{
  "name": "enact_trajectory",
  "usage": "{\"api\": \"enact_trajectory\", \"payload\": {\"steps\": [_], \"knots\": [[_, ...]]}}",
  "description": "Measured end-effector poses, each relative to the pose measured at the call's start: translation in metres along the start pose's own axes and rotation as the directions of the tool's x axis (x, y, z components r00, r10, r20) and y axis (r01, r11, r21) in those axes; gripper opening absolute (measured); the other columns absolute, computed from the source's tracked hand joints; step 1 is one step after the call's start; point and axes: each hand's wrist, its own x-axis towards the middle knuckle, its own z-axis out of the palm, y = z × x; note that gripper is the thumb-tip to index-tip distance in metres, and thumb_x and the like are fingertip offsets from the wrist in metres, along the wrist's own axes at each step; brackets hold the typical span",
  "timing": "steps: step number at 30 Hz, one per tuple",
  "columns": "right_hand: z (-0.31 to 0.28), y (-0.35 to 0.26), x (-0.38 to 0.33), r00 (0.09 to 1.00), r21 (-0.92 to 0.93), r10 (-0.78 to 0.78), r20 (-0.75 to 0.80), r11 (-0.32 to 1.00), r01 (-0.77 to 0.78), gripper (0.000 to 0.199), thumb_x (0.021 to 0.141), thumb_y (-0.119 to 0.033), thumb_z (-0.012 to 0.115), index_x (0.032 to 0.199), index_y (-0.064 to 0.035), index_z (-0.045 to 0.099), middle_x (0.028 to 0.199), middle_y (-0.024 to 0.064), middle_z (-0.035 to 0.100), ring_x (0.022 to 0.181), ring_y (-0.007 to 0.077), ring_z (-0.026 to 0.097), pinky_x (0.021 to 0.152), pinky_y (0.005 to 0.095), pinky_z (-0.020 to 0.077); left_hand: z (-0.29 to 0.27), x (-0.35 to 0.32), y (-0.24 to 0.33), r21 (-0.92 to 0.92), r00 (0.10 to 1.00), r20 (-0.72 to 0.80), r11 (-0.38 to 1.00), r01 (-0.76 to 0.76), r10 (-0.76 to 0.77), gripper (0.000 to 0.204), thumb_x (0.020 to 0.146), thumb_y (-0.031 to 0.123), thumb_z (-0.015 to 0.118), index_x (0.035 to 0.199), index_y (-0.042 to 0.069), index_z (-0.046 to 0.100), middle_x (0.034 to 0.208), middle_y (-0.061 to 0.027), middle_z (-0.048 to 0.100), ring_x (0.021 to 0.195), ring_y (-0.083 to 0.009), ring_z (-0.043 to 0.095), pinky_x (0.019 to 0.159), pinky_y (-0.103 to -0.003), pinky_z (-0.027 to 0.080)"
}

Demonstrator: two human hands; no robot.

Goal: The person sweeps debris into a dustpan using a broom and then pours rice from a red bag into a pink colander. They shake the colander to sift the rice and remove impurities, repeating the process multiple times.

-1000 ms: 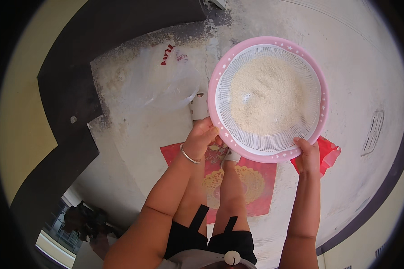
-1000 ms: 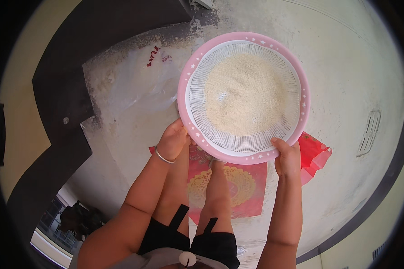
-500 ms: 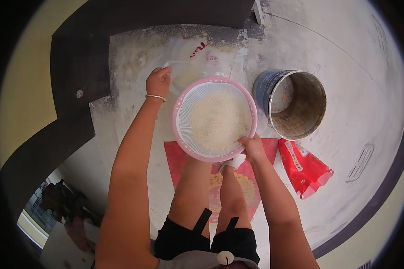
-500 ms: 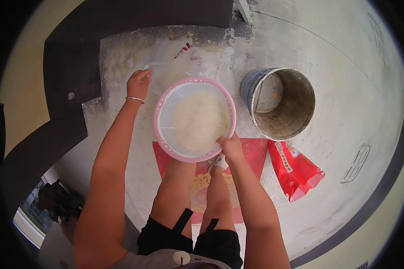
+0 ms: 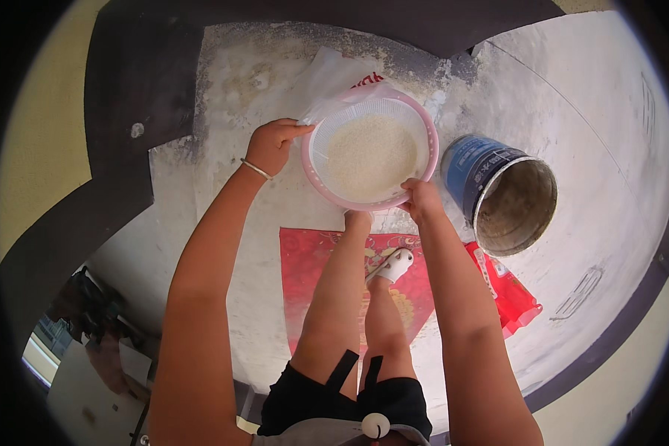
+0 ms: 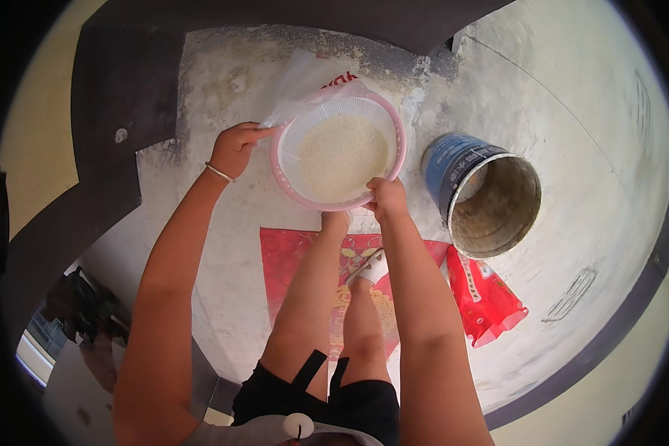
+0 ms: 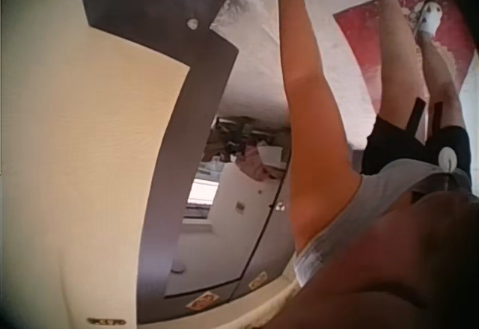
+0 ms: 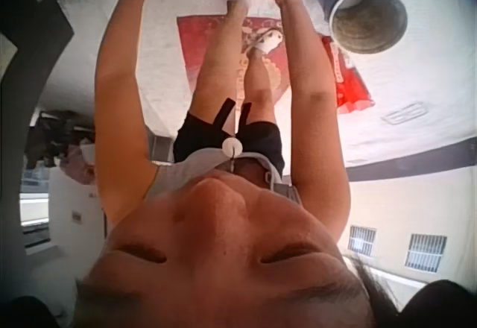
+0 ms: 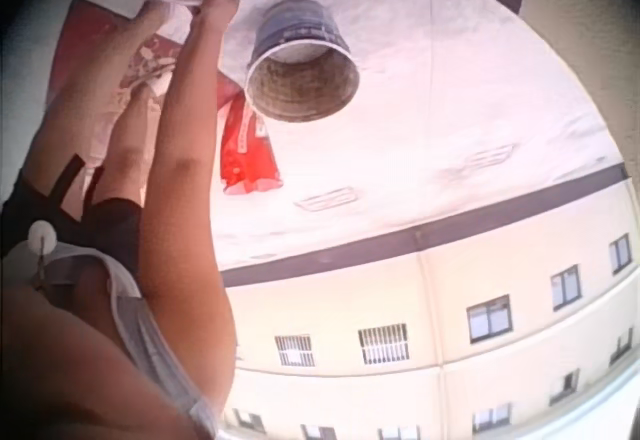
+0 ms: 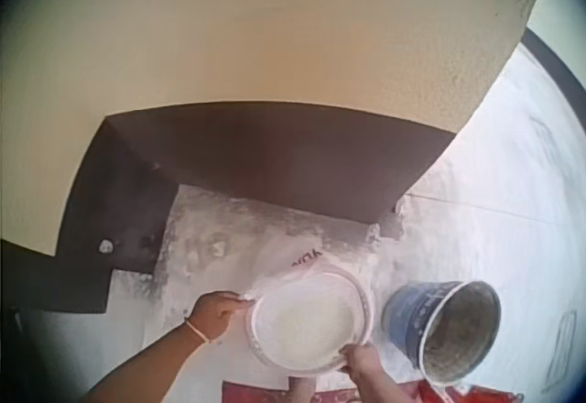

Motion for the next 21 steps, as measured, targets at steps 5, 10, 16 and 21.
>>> {"api": "enact_trajectory", "payload": {"steps": [5,10,16,21], "knots": [[0.029,-0.019,-0.013,0.992,-0.104,-0.095,-0.078,0.991,0.087,0.034,0.077,-0.004,0.053,0.109,0.0068,0.048,0.098,0.0185,0.056,0.08,0.0309,0.062,0.065,0.0428,0.0569,0.028,-0.022,0.037,-0.309,0.996,0.071,0.948,0.076,-0.057,0.049,0.076,-0.012,0.043,0.114,0.011,0.064,0.106,-0.0111,0.063,0.093,-0.0207,0.061,0.081,-0.026,0.047],[0.048,-0.036,-0.025,0.958,-0.429,-0.205,-0.199,0.897,0.103,0.031,0.073,-0.008,0.058,0.099,0.0064,0.052,0.086,0.0184,0.059,0.073,0.0258,0.062,0.062,0.0383,0.0543,0.01,-0.01,0.068,-0.848,0.988,0.079,0.513,0.136,-0.131,0.056,0.074,-0.009,0.043,0.129,0.0,0.05,0.129,-0.0096,0.053,0.112,-0.0155,0.052,0.096,-0.027,0.038],[0.092,-0.07,-0.041,0.715,-0.86,-0.698,-0.03,0.383,0.338,0.029,0.07,-0.01,0.058,0.09,0.009,0.048,0.085,0.0312,0.06,0.082,0.0448,0.061,0.075,0.0454,0.0489,-0.018,0.01,0.038,-0.917,0.988,0.072,0.38,0.118,-0.134,0.056,0.075,-0.009,0.044,0.129,0.002,0.051,0.133,-0.0087,0.05,0.122,-0.013,0.045,0.101,-0.026,0.033],[0.145,-0.091,-0.061,0.792,-0.934,-0.603,0.095,0.22,0.28,0.031,0.076,-0.008,0.054,0.1,0.0062,0.04,0.088,0.0296,0.062,0.085,0.0438,0.062,0.074,0.0465,0.0499,-0.03,0.026,0.017,-0.804,0.979,-0.053,0.59,0.076,-0.198,0.057,0.075,-0.005,0.046,0.131,0.005,0.051,0.132,-0.0064,0.051,0.12,-0.0134,0.046,0.102,-0.027,0.031]]}}
